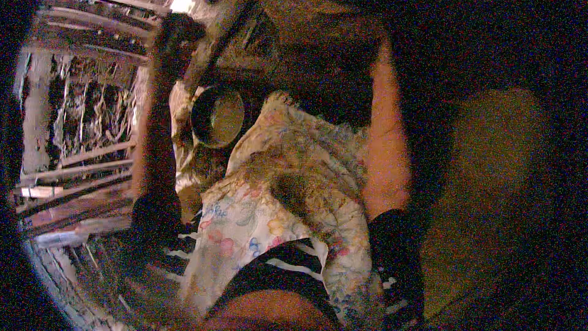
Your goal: The person shapes a clay pot on a spinning pottery wheel, using both hands to pull and smooth the walls. They repeatedly dip fingers into a water container to lubricate the clay and refine the rim and interior surfaces.
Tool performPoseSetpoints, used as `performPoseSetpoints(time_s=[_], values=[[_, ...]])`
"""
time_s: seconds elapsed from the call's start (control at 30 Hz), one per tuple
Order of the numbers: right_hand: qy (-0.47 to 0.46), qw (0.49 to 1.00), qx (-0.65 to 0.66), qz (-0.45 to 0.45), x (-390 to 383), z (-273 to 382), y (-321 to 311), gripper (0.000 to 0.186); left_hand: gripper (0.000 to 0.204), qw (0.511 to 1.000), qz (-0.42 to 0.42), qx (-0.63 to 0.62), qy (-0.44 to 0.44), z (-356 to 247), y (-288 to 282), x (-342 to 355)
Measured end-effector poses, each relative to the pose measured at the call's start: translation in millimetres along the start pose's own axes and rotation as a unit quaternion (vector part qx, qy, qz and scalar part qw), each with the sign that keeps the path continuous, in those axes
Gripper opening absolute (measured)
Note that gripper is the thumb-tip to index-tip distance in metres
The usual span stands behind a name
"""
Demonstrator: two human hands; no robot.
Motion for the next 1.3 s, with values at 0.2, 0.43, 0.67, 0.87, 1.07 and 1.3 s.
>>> performPoseSetpoints(time_s=[0.2,0.43,0.67,0.87,1.07,1.3], values=[[0.01,0.997,0.035,-0.065,-10,14,13,0.072,0.016,0.93,-0.032,-0.17,-0.324,129,100,-203],[-0.028,0.999,0.009,-0.021,-2,-1,-3,0.079,0.025,0.881,0.091,0.017,-0.464,257,160,-314],[-0.199,0.918,-0.323,-0.114,-11,64,-1,0.085,0.032,0.753,0.34,0.247,-0.506,201,139,-236],[-0.196,0.887,-0.416,-0.05,-5,95,42,0.083,0.032,0.982,0.067,-0.127,-0.122,47,121,-56],[-0.143,0.838,-0.513,-0.115,1,76,55,0.091,0.061,0.975,0.085,-0.202,0.039,-31,153,67],[-0.178,0.686,-0.692,-0.139,19,70,40,0.097,0.077,0.99,0.033,-0.118,0.072,-26,176,94]])
Point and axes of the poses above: each hand's wrist, its own x-axis towards the middle knuckle, its own y-axis out of the palm, z = x × y, the point moved 8 cm from there along x, towards the middle knuckle, and after that the axes turned 15 degrees about z, right-handed, at the moved point
